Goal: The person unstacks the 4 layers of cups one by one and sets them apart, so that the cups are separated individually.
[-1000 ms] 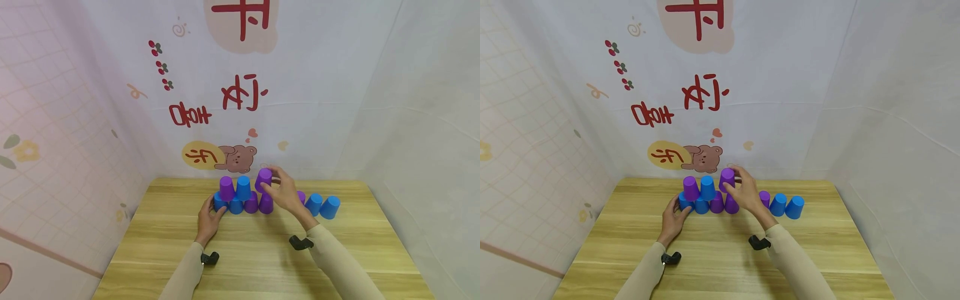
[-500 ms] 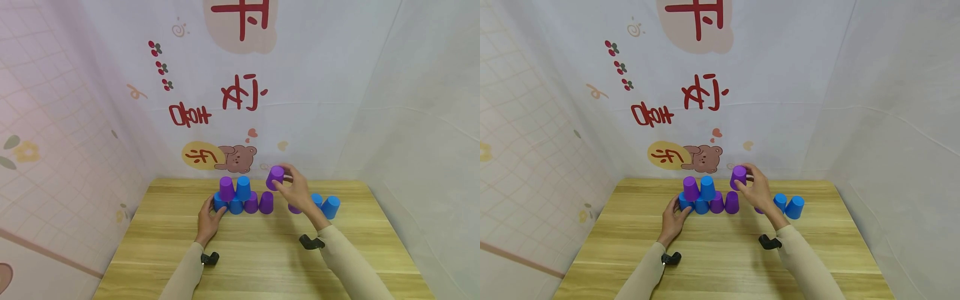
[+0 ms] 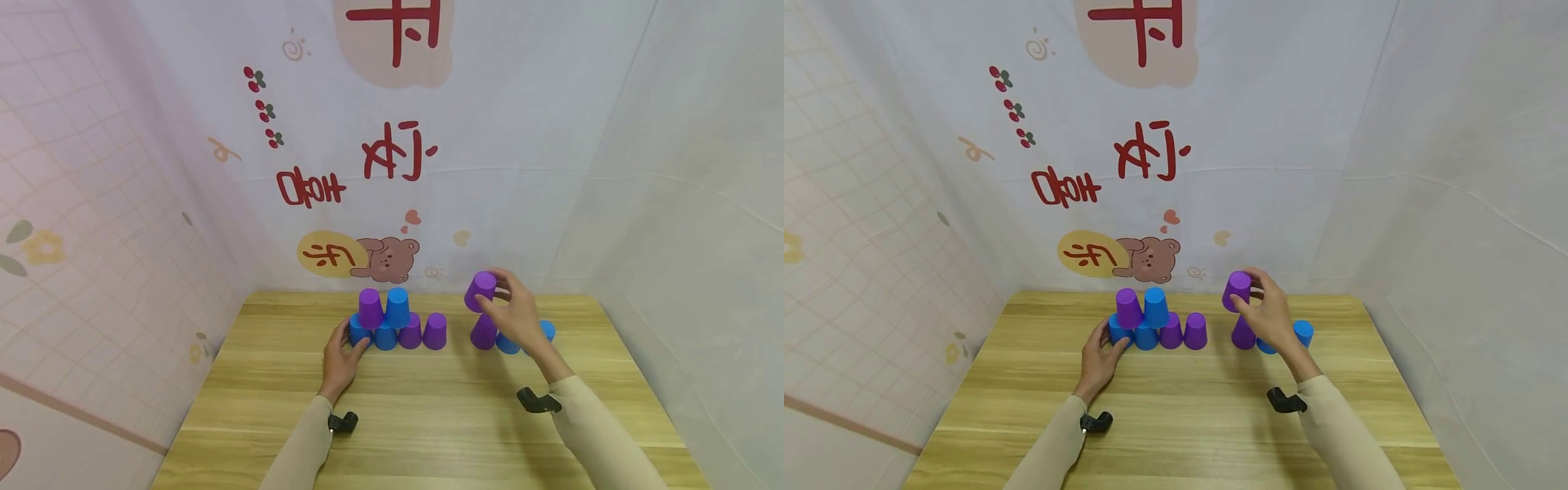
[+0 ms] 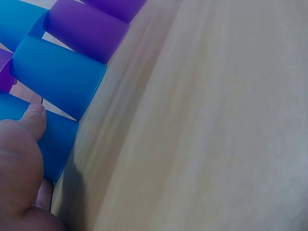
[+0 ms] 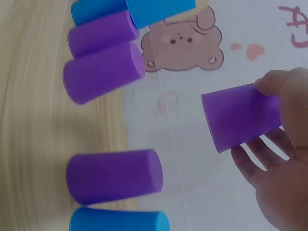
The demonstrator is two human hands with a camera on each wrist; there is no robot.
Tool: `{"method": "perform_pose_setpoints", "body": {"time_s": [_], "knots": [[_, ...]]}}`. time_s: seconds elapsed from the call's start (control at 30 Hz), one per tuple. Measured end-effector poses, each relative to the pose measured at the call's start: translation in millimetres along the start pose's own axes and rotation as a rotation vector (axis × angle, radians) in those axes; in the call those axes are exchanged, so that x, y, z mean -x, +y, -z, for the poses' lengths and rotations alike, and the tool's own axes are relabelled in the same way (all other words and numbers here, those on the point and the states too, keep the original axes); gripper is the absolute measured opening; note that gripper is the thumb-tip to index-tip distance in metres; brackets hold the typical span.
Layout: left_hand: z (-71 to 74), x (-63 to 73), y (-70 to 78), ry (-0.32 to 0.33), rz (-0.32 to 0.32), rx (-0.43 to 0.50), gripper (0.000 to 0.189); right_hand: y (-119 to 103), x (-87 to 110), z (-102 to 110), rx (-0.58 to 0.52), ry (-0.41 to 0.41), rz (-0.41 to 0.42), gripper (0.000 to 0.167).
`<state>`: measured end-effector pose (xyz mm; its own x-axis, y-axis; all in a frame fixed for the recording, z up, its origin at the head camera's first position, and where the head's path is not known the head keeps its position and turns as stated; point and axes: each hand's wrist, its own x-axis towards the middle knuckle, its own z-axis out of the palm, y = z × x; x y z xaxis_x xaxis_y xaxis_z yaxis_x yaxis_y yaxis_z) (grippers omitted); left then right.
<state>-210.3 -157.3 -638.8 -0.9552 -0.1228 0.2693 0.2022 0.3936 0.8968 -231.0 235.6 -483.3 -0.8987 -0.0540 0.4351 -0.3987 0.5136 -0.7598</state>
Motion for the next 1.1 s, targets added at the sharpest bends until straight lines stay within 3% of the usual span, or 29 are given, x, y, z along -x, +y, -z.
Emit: {"method": "perform_pose_setpoints", "body": {"time_s": [0.3, 0.83, 1.1], "knots": [[1.8, -0.1, 3.2, -0.025, 0.042, 0.029, 0.071, 8, 7.8, 22, -0.002, 0.041, 0.013, 0.058], [2.1, 0.6, 4.1, -0.024, 0.039, 0.025, 0.069, 18, 18.3, 70, 0.048, 0.09, -0.015, 0.062], [2.0, 0.3, 2.5, -0.026, 0.041, 0.039, 0.069, 25, 22.7, 91, 0.068, 0.126, -0.071, 0.064]]}}
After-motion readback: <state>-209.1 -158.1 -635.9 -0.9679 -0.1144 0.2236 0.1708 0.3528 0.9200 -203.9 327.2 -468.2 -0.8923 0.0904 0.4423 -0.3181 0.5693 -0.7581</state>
